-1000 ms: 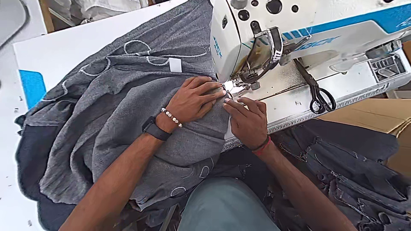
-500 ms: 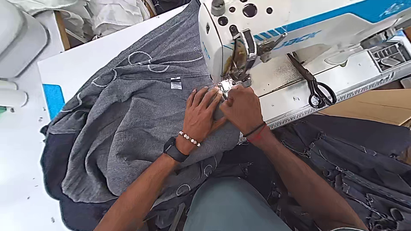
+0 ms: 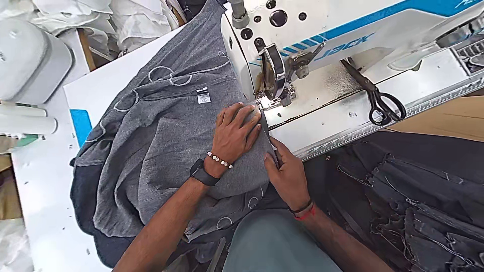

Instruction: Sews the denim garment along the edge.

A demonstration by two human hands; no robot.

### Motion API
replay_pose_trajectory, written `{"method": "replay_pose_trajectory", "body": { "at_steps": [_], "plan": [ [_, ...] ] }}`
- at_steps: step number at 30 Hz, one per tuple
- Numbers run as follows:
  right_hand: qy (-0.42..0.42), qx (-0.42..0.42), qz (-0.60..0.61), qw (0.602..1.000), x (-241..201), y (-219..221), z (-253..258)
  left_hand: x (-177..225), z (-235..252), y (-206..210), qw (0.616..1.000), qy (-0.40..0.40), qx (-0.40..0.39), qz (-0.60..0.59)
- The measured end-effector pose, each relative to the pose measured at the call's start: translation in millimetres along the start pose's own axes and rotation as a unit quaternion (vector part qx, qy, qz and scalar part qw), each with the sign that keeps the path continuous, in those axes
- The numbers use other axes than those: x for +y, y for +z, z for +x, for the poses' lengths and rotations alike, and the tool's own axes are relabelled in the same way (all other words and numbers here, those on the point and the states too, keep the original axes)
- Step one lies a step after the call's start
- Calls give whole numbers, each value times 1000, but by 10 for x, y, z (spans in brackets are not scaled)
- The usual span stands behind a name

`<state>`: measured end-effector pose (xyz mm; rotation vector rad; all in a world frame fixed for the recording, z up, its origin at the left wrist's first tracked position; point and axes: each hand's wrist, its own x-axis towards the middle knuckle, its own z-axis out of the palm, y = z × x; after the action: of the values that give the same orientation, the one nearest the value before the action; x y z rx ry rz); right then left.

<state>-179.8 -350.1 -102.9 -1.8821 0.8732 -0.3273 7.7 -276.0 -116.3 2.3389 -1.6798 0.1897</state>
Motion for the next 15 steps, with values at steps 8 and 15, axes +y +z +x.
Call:
{"method": "replay_pose_trajectory", "body": {
  "at_steps": [8, 15],
  "plan": [
    [-7, 10, -27, 1000, -52, -21, 94, -89, 30, -31, 999, 33, 3, 0],
    [-23, 36, -115, 992, -86, 16, 96, -13, -7, -26, 1000, 16, 4, 14]
  ]
}}
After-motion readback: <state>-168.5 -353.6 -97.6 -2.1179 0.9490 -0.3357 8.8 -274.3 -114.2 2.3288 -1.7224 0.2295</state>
